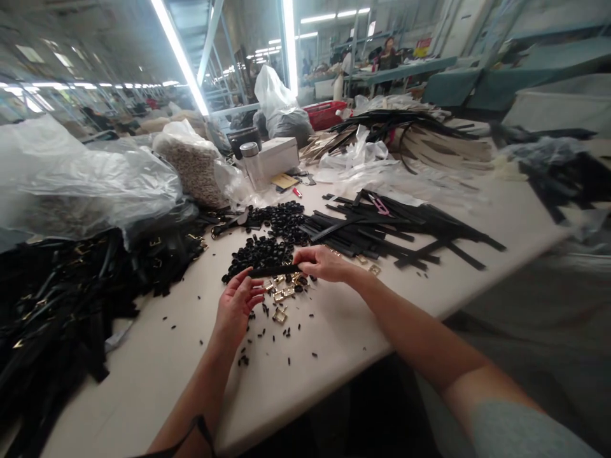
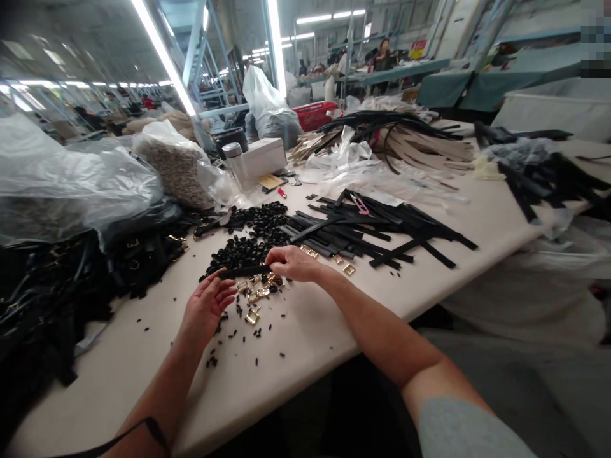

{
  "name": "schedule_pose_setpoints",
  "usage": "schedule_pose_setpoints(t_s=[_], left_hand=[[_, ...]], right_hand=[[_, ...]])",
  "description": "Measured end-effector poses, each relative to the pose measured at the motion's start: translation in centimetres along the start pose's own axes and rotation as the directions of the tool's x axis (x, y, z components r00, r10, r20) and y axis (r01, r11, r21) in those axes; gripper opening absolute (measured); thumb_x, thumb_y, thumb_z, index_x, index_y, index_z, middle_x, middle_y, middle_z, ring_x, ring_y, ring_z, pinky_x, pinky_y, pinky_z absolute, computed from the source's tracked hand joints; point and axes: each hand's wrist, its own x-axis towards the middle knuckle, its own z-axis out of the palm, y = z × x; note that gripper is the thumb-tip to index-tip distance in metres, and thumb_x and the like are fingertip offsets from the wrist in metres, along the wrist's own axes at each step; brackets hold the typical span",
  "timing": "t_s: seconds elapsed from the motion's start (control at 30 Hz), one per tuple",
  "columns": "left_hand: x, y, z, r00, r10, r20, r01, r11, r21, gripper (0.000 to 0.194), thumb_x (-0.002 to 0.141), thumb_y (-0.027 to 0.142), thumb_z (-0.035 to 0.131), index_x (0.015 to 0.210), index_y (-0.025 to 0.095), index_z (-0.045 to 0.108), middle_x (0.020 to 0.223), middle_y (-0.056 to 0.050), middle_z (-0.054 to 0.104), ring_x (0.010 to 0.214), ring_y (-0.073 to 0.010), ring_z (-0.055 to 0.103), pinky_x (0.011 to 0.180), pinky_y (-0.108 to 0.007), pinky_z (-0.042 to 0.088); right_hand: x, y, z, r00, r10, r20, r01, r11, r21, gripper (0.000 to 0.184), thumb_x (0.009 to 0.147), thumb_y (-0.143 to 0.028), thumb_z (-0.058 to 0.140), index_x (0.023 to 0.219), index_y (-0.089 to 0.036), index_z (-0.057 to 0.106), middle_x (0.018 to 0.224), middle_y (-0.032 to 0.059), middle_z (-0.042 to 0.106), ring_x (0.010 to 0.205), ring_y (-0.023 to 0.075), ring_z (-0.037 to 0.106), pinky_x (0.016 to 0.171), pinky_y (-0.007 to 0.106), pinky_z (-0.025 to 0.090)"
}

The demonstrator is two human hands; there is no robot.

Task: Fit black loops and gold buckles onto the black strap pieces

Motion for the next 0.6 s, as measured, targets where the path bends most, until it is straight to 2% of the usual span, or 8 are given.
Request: schedule_pose_setpoints(t_s=[0.1,0.17,0.3,0.4,0.6], left_hand=[[0.0,-0.1,-0.1,1.0,-0.011,-0.007,0.012,1.0,0.015,0.044,0.067,0.031,0.078,0.105,0.014,0.064,0.076,-0.005,0.069,0.063,-0.0133,0.067,0.058,-0.02,0.054],[-0.1,-0.1,-0.1,1.0,-0.025,-0.006,0.025,0.999,0.039,0.043,0.065,0.028,0.079,0.103,0.014,0.064,0.075,-0.005,0.069,0.061,-0.0129,0.067,0.057,-0.02,0.053],[-0.2,-0.4,0.0,0.998,-0.066,0.009,0.065,0.996,0.067,0.045,0.065,0.025,0.078,0.106,0.013,0.063,0.074,-0.005,0.069,0.059,-0.0127,0.066,0.054,-0.019,0.053],[-0.2,-0.6,0.1,0.996,-0.082,0.023,0.08,0.994,0.067,0.04,0.066,0.024,0.078,0.102,0.014,0.063,0.077,-0.005,0.07,0.06,-0.0132,0.067,0.054,-0.02,0.053],[-0.4,-0.9,0.6,0.992,-0.111,0.061,0.107,0.992,0.063,0.033,0.062,0.026,0.08,0.088,0.015,0.063,0.078,-0.005,0.07,0.063,-0.0159,0.068,0.054,-0.021,0.053]], right_hand=[[0.0,-0.4,0.6,0.998,0.021,0.067,-0.018,0.999,-0.047,0.021,0.075,-0.012,0.048,0.086,-0.015,0.066,0.065,-0.0034,0.06,0.056,0.0072,0.049,0.053,0.018,0.035],[-0.1,-0.7,0.8,0.998,0.008,0.066,0.001,0.992,-0.125,0.021,0.075,-0.012,0.049,0.086,-0.015,0.067,0.065,-0.0033,0.06,0.056,0.0073,0.048,0.054,0.018,0.034],[-0.3,-1.2,1.7,0.991,-0.135,-0.013,0.125,0.948,-0.292,0.018,0.08,-0.023,0.059,0.095,-0.018,0.068,0.076,-0.001,0.066,0.064,0.0089,0.052,0.061,0.02,0.036],[-0.4,-1.2,2.8,0.968,-0.247,-0.04,0.218,0.912,-0.346,0.022,0.082,-0.031,0.064,0.1,-0.019,0.067,0.087,0.0019,0.069,0.074,0.0117,0.058,0.067,0.021,0.039],[0.0,-0.4,4.4,0.939,-0.338,-0.064,0.289,0.875,-0.388,0.019,0.084,-0.032,0.064,0.1,-0.022,0.068,0.091,0.0013,0.068,0.077,0.0116,0.06,0.066,0.02,0.038]])
